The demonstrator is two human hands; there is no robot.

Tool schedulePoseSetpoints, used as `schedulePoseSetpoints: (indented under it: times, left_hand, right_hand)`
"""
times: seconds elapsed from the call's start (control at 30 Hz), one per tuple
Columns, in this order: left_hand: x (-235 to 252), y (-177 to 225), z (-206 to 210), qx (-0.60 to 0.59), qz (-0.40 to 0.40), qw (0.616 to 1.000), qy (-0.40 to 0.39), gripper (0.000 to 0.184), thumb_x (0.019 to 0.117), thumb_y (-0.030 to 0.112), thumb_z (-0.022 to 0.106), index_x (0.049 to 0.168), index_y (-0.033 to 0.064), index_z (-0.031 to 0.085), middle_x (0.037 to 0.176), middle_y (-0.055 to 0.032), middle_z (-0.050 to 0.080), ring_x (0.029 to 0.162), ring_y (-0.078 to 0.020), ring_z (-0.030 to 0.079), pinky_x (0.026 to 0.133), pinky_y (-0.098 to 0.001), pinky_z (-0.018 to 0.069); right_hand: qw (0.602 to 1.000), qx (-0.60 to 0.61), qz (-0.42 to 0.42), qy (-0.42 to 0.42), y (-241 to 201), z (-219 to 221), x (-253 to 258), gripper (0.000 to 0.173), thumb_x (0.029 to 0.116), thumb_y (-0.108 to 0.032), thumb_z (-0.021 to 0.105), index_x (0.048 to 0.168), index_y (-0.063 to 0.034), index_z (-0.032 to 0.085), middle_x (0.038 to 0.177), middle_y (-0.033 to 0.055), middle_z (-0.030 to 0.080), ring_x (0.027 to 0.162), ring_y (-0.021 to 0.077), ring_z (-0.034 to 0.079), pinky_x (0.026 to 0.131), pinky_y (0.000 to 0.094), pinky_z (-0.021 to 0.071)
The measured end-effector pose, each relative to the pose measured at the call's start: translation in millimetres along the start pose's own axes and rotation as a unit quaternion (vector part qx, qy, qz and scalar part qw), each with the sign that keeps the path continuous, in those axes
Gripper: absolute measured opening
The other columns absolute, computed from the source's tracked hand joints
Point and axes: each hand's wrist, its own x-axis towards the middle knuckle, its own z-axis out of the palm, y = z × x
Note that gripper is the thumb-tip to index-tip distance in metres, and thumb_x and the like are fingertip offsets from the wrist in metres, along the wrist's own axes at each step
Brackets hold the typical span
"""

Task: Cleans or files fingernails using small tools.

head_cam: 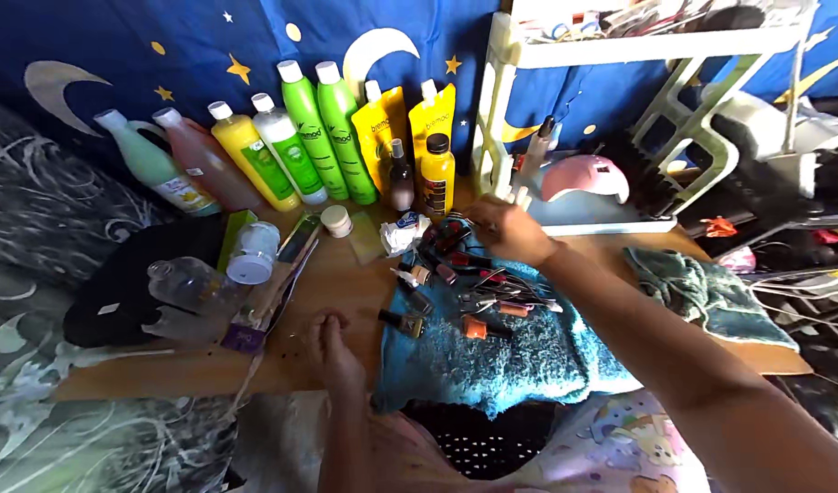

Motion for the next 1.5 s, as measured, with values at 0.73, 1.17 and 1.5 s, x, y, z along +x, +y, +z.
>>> schedulePoseSetpoints:
  times: [0.73,1.17,1.5]
  left_hand:
    - [-52.7,91.1,70.3,-0.069,0.128,0.948,-0.285,0.044,0.1049,0.025,0.057,0.145,0.0074,0.052,0.121,-0.0061,0.067,0.095,-0.0119,0.067,0.082,-0.0315,0.0593]
    - [-68.2,166.4,74.9,-0.454,-0.118,0.847,-0.251,0.079,0.0945,0.079,0.013,0.162,0.038,0.022,0.168,0.0045,0.027,0.157,-0.0246,0.019,0.125,-0.054,0.0184]
    - [-71.9,173.4,80.6,-0.453,-0.142,0.848,-0.237,0.079,0.0961,0.075,0.006,0.164,0.035,0.018,0.169,0.0039,0.025,0.157,-0.0224,0.019,0.125,-0.0511,0.0171]
  right_hand:
    - [0.878,0.438,0.104,0.164,-145.0,-3.4,-118.6,0.02,0.0984,-0.002,0.062,0.117,-0.0037,0.067,0.098,0.0066,0.072,0.081,0.0139,0.071,0.077,0.0317,0.0628]
    - [0.944,0.279,-0.091,0.151,-206.5,-19.3,-180.2,0.033,0.1104,-0.034,0.04,0.109,-0.0056,0.059,0.073,0.003,0.059,0.063,0.0118,0.061,0.057,0.03,0.0547]
    - [0.965,0.232,-0.068,0.102,-208.2,-17.8,-190.6,0.043,0.1121,-0.036,0.035,0.106,-0.0001,0.058,0.066,0.0057,0.056,0.055,0.0141,0.059,0.05,0.0322,0.0516]
